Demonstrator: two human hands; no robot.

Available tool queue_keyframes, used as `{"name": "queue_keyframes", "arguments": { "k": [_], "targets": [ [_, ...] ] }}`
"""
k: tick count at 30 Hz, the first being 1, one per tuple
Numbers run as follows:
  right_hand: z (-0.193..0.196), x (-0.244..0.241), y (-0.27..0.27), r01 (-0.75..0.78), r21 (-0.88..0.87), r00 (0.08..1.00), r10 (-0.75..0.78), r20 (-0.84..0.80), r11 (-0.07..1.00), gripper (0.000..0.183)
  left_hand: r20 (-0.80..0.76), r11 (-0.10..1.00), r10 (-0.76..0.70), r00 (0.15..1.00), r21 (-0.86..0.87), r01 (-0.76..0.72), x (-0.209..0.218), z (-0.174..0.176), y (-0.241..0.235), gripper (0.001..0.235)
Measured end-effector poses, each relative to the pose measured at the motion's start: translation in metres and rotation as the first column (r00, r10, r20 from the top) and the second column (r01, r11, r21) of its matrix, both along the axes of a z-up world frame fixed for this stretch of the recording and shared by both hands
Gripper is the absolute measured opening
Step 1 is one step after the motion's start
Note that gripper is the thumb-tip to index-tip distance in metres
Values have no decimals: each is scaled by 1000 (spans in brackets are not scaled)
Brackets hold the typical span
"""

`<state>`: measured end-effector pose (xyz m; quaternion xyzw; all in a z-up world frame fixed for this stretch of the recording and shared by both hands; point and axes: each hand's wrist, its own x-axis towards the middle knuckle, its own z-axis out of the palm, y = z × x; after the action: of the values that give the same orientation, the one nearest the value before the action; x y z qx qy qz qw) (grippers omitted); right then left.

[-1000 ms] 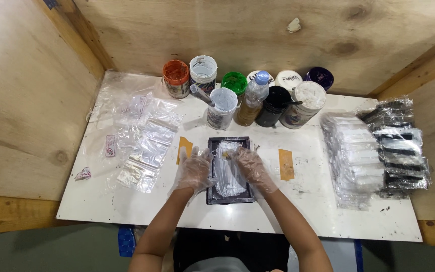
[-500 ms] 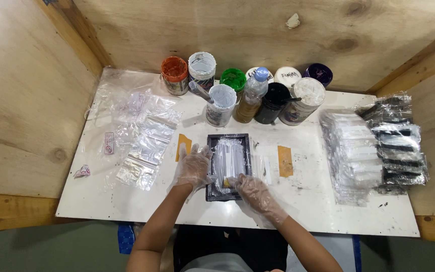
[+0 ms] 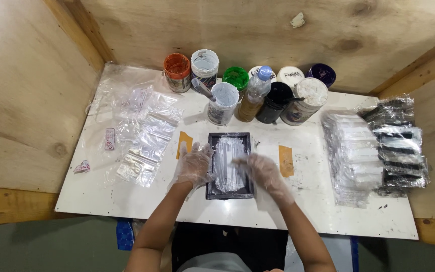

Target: Packaging white components into bags and applying ink to a tray.

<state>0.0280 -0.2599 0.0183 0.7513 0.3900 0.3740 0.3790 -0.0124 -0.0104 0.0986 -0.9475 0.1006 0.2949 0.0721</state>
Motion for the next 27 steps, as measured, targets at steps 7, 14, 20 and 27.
{"name": "queue_keyframes", "arguments": {
  "k": [7, 14, 20, 27],
  "targets": [
    [-48, 77, 23, 333, 600, 724, 210, -657, 727, 25, -41, 1000, 9, 999, 13, -8, 2, 8, 0, 94],
    [-2, 92, 35, 54, 883, 443, 781, -440, 466, 26, -41, 1000, 8, 999, 15, -8, 2, 11, 0, 95],
    [-49, 92, 37, 352, 747, 765, 286, -577, 564, 22, -56, 1000, 3, 998, 7, -3, -2, 7, 1, 97],
    [110, 23, 9, 646, 753, 615, 498, -612, 127, 31, 91, 998, 33, 995, -60, -27, -4, -39, 4, 99]
  ]
}}
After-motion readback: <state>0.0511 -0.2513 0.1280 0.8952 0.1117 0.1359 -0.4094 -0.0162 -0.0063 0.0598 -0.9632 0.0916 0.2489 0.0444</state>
